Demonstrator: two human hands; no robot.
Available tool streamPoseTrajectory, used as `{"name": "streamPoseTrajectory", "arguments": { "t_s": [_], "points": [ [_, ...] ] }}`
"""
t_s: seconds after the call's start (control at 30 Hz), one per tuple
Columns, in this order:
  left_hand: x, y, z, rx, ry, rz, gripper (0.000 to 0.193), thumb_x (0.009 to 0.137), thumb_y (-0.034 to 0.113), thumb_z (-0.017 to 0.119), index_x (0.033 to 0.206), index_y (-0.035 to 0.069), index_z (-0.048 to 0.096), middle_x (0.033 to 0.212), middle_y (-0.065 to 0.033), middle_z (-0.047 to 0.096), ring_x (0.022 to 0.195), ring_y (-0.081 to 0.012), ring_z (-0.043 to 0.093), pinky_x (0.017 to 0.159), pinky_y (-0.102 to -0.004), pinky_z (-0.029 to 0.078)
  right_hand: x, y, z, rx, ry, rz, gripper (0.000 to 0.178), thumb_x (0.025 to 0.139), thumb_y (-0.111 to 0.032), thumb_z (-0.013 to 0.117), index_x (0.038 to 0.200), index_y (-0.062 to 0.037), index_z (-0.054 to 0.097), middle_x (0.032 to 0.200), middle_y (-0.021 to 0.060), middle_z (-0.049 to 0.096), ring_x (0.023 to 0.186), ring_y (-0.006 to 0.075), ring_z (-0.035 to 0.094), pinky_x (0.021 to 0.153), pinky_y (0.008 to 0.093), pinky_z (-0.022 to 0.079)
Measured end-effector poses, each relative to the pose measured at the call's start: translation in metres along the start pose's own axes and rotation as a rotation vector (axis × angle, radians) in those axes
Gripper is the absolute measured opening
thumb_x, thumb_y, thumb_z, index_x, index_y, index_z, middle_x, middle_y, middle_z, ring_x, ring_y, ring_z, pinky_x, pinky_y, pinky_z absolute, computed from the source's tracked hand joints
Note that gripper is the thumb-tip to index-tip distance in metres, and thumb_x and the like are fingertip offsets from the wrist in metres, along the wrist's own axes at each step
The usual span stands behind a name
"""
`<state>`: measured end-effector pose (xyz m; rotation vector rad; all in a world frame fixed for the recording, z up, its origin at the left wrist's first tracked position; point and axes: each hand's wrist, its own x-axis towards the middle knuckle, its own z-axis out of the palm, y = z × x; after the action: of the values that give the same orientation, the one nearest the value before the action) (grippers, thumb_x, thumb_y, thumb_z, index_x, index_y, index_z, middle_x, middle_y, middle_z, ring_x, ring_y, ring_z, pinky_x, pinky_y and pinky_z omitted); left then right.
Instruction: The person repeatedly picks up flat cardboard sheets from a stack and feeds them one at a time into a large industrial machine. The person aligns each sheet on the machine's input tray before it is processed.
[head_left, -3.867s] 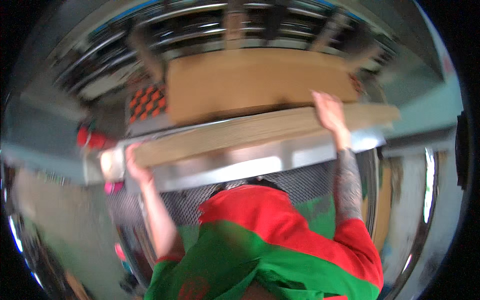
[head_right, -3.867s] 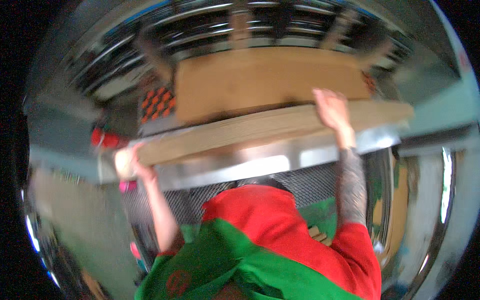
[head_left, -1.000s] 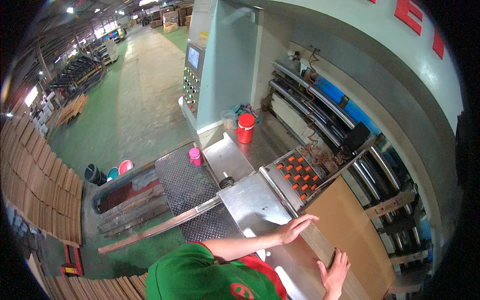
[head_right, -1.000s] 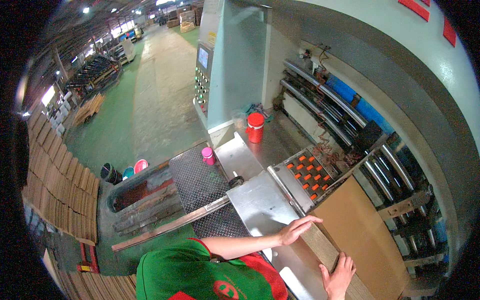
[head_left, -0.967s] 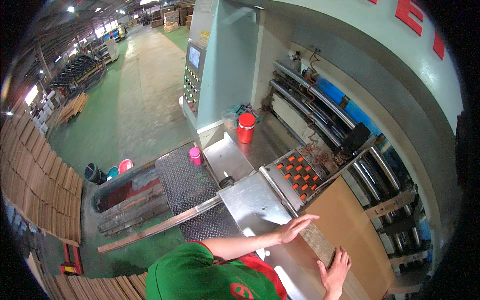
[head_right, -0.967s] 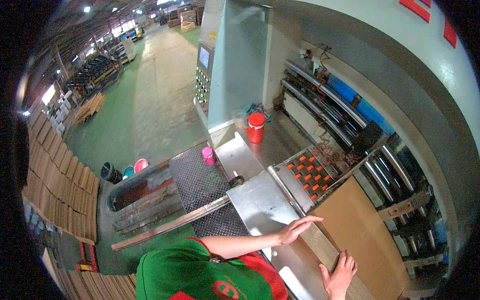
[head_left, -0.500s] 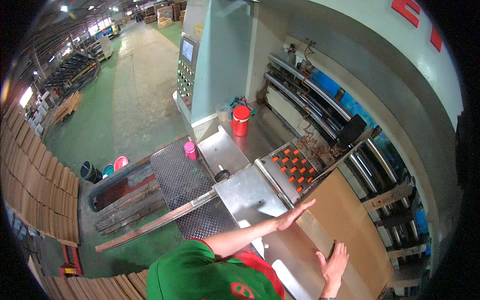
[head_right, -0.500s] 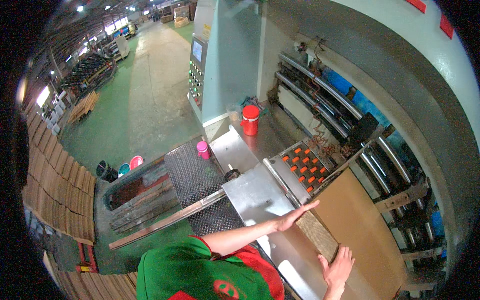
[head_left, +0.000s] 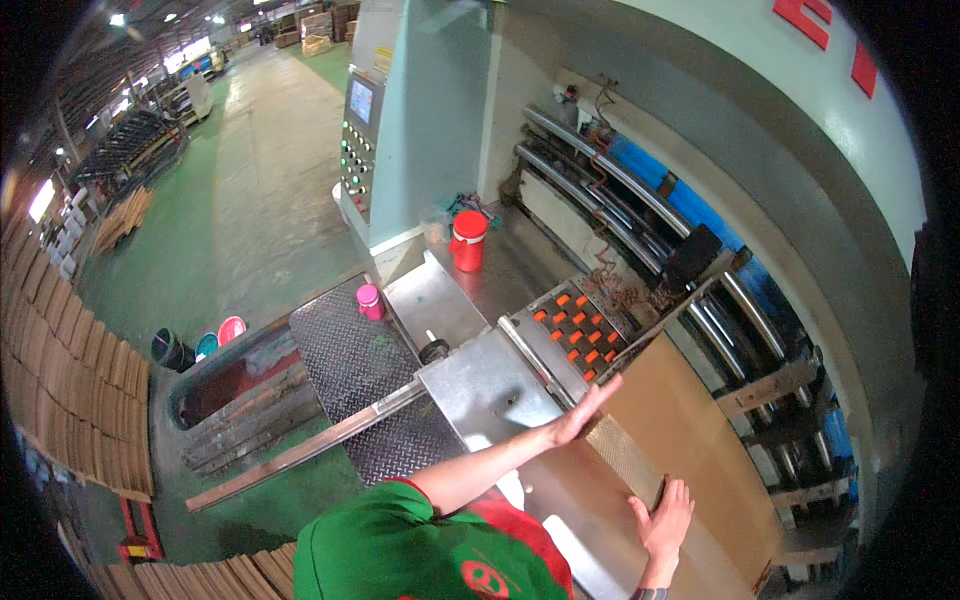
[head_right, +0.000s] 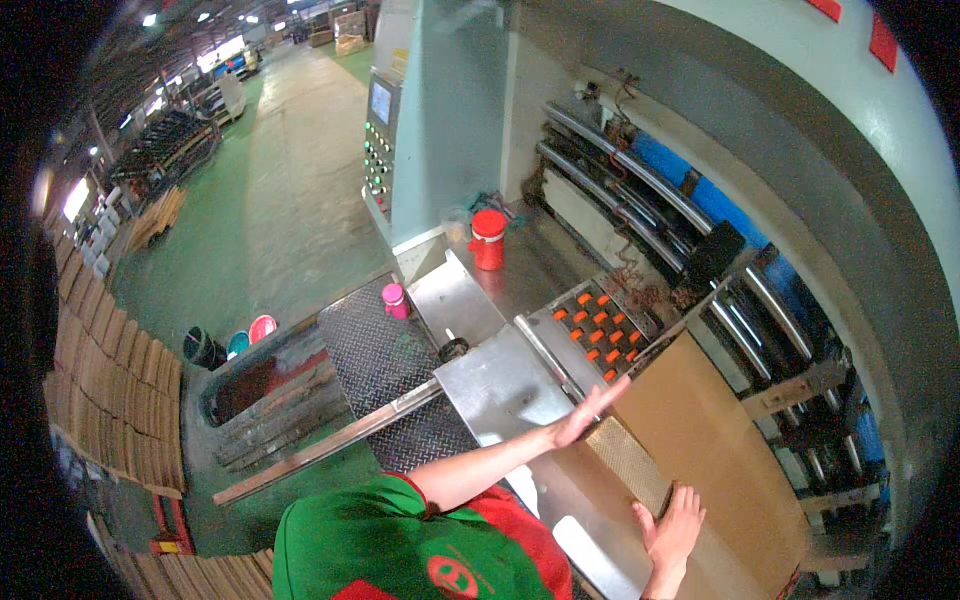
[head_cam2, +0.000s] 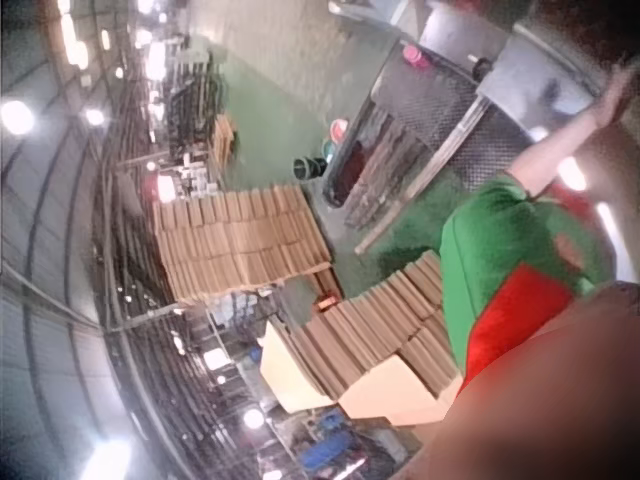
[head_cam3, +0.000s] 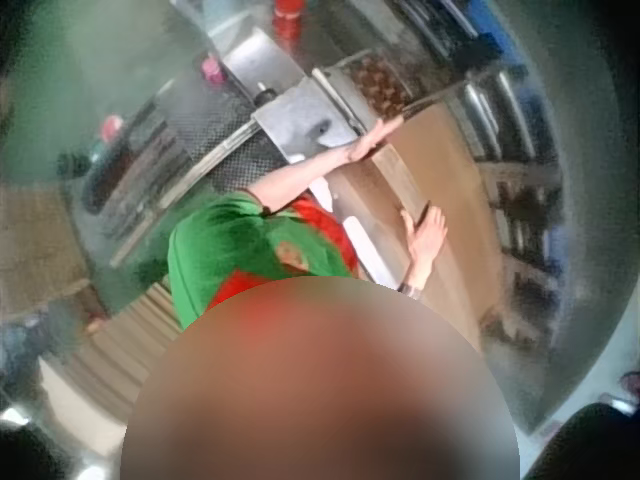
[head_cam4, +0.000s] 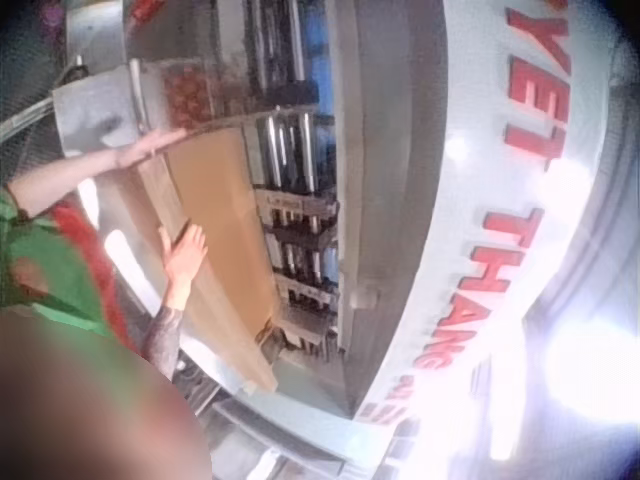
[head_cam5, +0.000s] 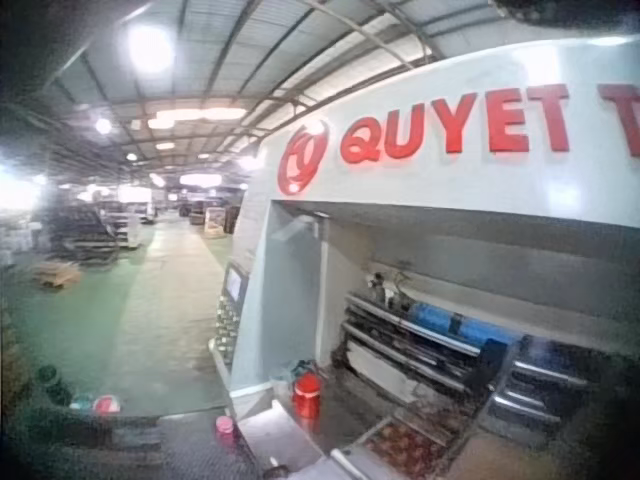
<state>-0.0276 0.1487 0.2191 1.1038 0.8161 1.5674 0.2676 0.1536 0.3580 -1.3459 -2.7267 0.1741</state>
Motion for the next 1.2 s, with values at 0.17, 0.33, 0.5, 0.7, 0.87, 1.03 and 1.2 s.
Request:
{"name": "streamPoseTrajectory", "arguments": {
  "t_s": [0.17,0.33,0.5,0.7,0.87,1.03,1.2],
  "points": [
    [-0.002,-0.008,0.003,-0.059,0.176,0.104,0.088,0.108,0.068,0.008,0.169,0.004,0.007,0.178,-0.0080,0.008,0.164,-0.0226,0.007,0.133,-0.0407,0.001,-0.002,0.001,-0.002,-0.027,0.013,0.007,0.087,0.084,-0.068,0.073,0.131,0.0030,0.057,0.123,0.0239,0.063,0.122,0.0444,0.058,0.104,0.0596,0.045],
    [-0.007,-0.002,0.004,-0.027,0.011,0.017,0.095,0.105,0.074,0.003,0.170,0.005,0.012,0.178,-0.0111,0.010,0.164,-0.0247,0.006,0.133,-0.0413,-0.002,0.000,0.000,-0.005,-0.028,0.012,-0.011,0.085,0.085,-0.070,0.071,0.130,0.0012,0.058,0.121,0.0206,0.064,0.118,0.0404,0.060,0.101,0.0587,0.046],
    [-0.009,0.007,0.005,0.017,0.037,0.030,0.096,0.105,0.074,0.002,0.169,0.005,0.013,0.178,-0.0125,0.012,0.164,-0.0261,0.009,0.133,-0.0433,0.000,0.003,-0.005,-0.007,-0.030,0.011,0.004,0.085,0.085,-0.070,0.072,0.130,0.0004,0.058,0.121,0.0188,0.064,0.117,0.0387,0.060,0.101,0.0576,0.046],
    [-0.006,0.009,0.009,0.091,0.118,0.096,0.096,0.104,0.075,0.002,0.170,0.006,0.009,0.179,-0.0105,0.006,0.165,-0.0249,0.004,0.132,-0.0423,-0.002,0.002,-0.003,-0.007,-0.041,-0.006,0.008,0.085,0.084,-0.070,0.073,0.131,-0.0006,0.059,0.121,0.0168,0.064,0.116,0.0370,0.060,0.101,0.0563,0.047],
    [-0.010,0.025,0.008,0.075,0.287,0.102,0.098,0.102,0.078,0.001,0.170,0.008,0.010,0.179,-0.0095,0.005,0.165,-0.0247,0.005,0.132,-0.0424,-0.003,0.003,-0.002,-0.006,-0.038,0.023,-0.010,0.084,0.085,-0.070,0.072,0.131,-0.0007,0.059,0.120,0.0157,0.064,0.116,0.0367,0.060,0.100,0.0548,0.047],
    [-0.016,0.036,0.020,0.184,0.183,0.119,0.098,0.102,0.078,0.000,0.170,0.008,0.013,0.179,-0.0105,0.009,0.165,-0.0254,0.006,0.132,-0.0438,-0.003,0.003,-0.002,-0.006,-0.024,0.024,0.005,0.086,0.083,-0.068,0.074,0.132,0.0006,0.058,0.122,0.0175,0.064,0.117,0.0385,0.060,0.100,0.0549,0.046],
    [-0.014,0.034,0.027,0.260,0.011,0.084,0.098,0.103,0.077,0.002,0.170,0.008,0.015,0.178,-0.0106,0.012,0.165,-0.0252,0.008,0.132,-0.0436,-0.001,0.005,0.000,-0.006,-0.027,0.007,0.014,0.084,0.084,-0.070,0.072,0.131,-0.0008,0.059,0.120,0.0151,0.064,0.116,0.0364,0.061,0.102,0.0565,0.046]
  ]
}}
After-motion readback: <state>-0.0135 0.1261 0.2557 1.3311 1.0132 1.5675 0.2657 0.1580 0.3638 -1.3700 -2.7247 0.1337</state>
